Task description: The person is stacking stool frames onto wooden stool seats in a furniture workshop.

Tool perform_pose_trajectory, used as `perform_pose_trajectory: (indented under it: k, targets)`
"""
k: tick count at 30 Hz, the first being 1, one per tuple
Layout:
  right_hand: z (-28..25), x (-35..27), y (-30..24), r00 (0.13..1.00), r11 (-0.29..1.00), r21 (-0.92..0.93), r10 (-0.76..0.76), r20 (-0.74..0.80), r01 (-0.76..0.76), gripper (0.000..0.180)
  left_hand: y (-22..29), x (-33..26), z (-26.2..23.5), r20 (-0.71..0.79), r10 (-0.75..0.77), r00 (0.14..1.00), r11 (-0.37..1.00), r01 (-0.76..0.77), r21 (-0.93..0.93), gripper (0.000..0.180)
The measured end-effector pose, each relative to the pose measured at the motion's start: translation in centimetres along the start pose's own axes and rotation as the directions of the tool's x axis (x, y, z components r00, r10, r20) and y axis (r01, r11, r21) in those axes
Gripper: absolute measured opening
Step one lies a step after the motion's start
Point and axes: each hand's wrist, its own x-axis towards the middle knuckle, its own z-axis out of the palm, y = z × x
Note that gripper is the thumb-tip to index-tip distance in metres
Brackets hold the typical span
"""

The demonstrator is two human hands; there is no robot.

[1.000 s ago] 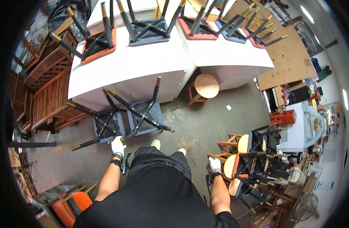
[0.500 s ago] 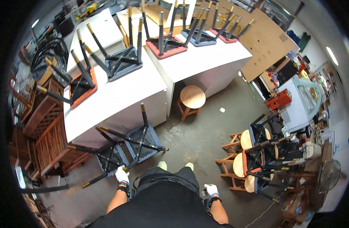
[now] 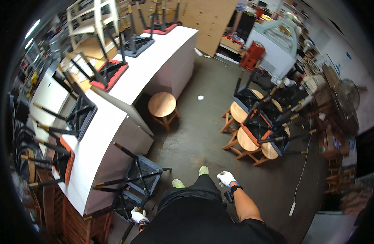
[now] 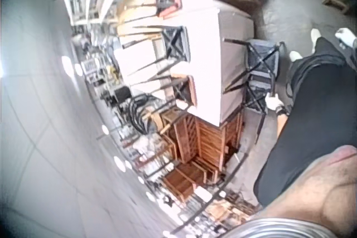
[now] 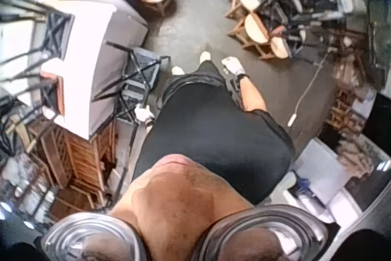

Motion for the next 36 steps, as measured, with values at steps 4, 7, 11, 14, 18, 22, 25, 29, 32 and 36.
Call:
perform_pose_trajectory:
  k: [4, 7, 11, 14, 18, 22, 25, 29, 32, 36]
  targets:
    - [-1.6, -0.4, 4.1, 0.993, 0.994, 0.026, 0.108, -0.056, -0.107, 0.036, 0.0, 1.8, -0.2, 0.047, -0.063, 0.997, 0.997, 0.061, 0.039, 0.037]
    - [-3.1, -0.2, 7.5, 0.977, 0.977, 0.077, 0.203, -0.067, -0.198, 0.037, 0.3, 1.2, -0.5, 0.134, -0.121, 0.984, 0.992, 0.123, -0.006, 0.033]
    - [-5.2, 0.2, 10.2, 0.954, 0.943, 0.183, 0.294, -0.057, -0.280, 0.037, 4.2, 1.3, 1.0, 0.296, 0.044, 0.954, 0.969, -0.113, 0.218, 0.032]
    - [-6.4, 1.0, 10.7, 0.949, 0.934, 0.217, 0.305, -0.078, -0.283, 0.036, 7.1, 1.3, 3.3, 0.451, 0.166, 0.877, 0.872, -0.344, 0.348, 0.031]
    - [-7.4, 3.1, 11.0, 0.964, 0.905, 0.364, 0.259, -0.057, -0.221, 0.033, 10.4, 1.2, 5.7, 0.633, 0.259, 0.729, 0.663, -0.611, 0.432, 0.029]
    - [-8.3, 4.9, 11.2, 0.963, 0.854, 0.477, 0.264, -0.054, -0.207, 0.036, 12.6, 1.2, 8.7, 0.785, 0.272, 0.557, 0.405, -0.806, 0.432, 0.028]
    - [-9.8, 5.7, 10.8, 0.965, 0.849, 0.487, 0.259, -0.047, -0.204, 0.036, 13.6, 1.4, 11.5, 0.871, 0.255, 0.419, 0.211, -0.904, 0.373, 0.027]
    - [-12.2, 6.3, 11.6, 0.959, 0.832, 0.514, 0.277, -0.061, -0.208, 0.031, 14.3, 1.6, 17.0, 0.961, 0.149, 0.232, -0.043, -0.970, 0.241, 0.026]
    - [-13.8, 6.5, 13.3, 0.964, 0.820, 0.544, 0.255, -0.072, -0.176, 0.026, 13.4, 1.2, 19.3, 0.990, 0.063, 0.128, -0.190, -0.972, 0.138, 0.026]
    - [-14.6, 7.5, 17.1, 0.991, 0.613, 0.782, 0.127, 0.043, -0.112, 0.020, 8.9, 0.6, 14.0, 0.988, 0.100, 0.120, -0.280, -0.949, 0.143, 0.026]
